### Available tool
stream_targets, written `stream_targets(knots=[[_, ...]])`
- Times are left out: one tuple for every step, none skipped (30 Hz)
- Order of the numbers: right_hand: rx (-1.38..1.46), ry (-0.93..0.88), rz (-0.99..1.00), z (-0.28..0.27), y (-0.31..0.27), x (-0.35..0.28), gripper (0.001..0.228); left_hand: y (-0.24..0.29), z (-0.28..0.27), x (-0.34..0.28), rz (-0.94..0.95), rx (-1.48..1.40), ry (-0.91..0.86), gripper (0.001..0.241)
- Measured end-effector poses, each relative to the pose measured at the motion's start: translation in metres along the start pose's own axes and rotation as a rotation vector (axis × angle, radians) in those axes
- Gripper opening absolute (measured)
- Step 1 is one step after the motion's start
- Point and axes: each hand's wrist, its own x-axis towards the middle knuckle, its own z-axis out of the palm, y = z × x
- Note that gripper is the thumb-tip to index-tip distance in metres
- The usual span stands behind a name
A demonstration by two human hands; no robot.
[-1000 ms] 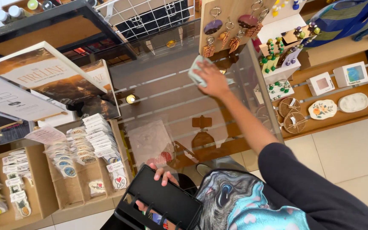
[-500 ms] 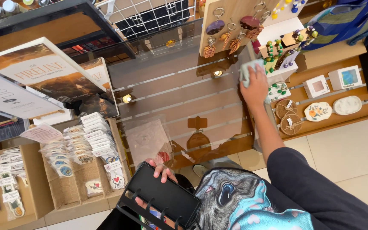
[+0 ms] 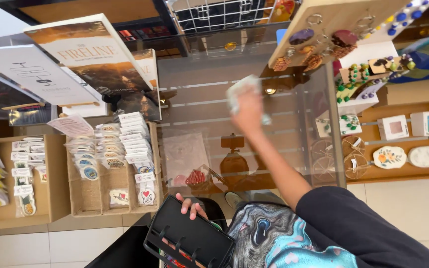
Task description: Cleaning a jewelry display stand and organizing bracelets into a basket in a retail shop.
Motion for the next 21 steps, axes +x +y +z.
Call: stream_targets(knots=[[0.004,-0.002,-0.009,-0.006,-0.025,-0.013,0.057,-0.003,0.002,0.0,0.009,0.0,-0.003,0.103],[0.067,-0.131,-0.261,-0.014,-0.051,-0.028,0.063,-0.006,0.005,-0.002,0.041,-0.017,0.027,0.103],[0.129,-0.258,-0.513,-0.021,-0.077,-0.044,0.069,-0.009,0.008,-0.003,0.072,-0.035,0.056,0.104],[0.136,-0.259,-0.518,-0.016,-0.066,-0.053,0.069,-0.008,0.009,-0.001,0.079,-0.031,0.055,0.104],[0.192,-0.302,-0.607,-0.011,-0.056,-0.062,0.07,-0.007,0.009,0.002,0.08,-0.033,0.048,0.105],[0.249,-0.341,-0.703,-0.005,-0.046,-0.068,0.072,-0.006,0.009,0.005,0.084,-0.035,0.037,0.107],[0.256,-0.34,-0.713,-0.003,-0.028,-0.052,0.072,0.0,0.006,0.007,0.096,-0.032,0.031,0.107],[0.127,-0.397,-0.559,-0.002,-0.01,-0.037,0.068,0.005,0.004,0.005,0.053,0.011,0.005,0.1],[-0.003,-0.451,-0.404,-0.001,0.008,-0.022,0.064,0.01,0.002,0.004,0.01,0.054,-0.02,0.092],[-0.006,-0.442,-0.418,0.003,0.016,0.003,0.064,0.017,-0.028,0.004,0.018,0.05,-0.034,0.092],[-0.021,-0.305,-0.289,0.007,0.023,0.027,0.069,0.025,-0.057,0.004,-0.023,-0.071,-0.071,0.076],[-0.033,-0.172,-0.158,0.009,0.031,0.049,0.074,0.031,-0.086,0.003,-0.067,-0.192,-0.103,0.061],[-0.033,-0.167,-0.17,0.025,0.037,0.073,0.074,0.026,-0.085,0.011,-0.06,-0.196,-0.113,0.061],[-0.023,-0.124,-0.161,0.041,0.04,0.09,0.07,0.024,-0.082,0.011,-0.052,-0.169,-0.13,0.06],[-0.012,-0.081,-0.152,0.058,0.043,0.106,0.067,0.022,-0.079,0.012,-0.045,-0.142,-0.147,0.059],[-0.006,-0.091,-0.163,0.072,0.04,0.125,0.067,0.007,-0.088,0.021,-0.029,-0.142,-0.145,0.059],[0.008,-0.088,-0.183,0.086,0.037,0.143,0.065,0.006,-0.094,0.014,-0.009,-0.141,-0.143,0.06],[0.023,-0.088,-0.204,0.101,0.033,0.16,0.064,0.018,-0.101,-0.021,0.015,-0.139,-0.137,0.061],[0.03,-0.102,-0.217,0.106,0.022,0.169,0.064,0.015,-0.106,-0.045,0.038,-0.138,-0.132,0.062],[0.058,-0.113,-0.21,0.112,0.009,0.176,0.063,0.013,-0.108,-0.07,0.061,-0.134,-0.125,0.063],[0.086,-0.125,-0.203,0.117,-0.004,0.182,0.063,0.009,-0.109,-0.095,0.084,-0.13,-0.118,0.065]])
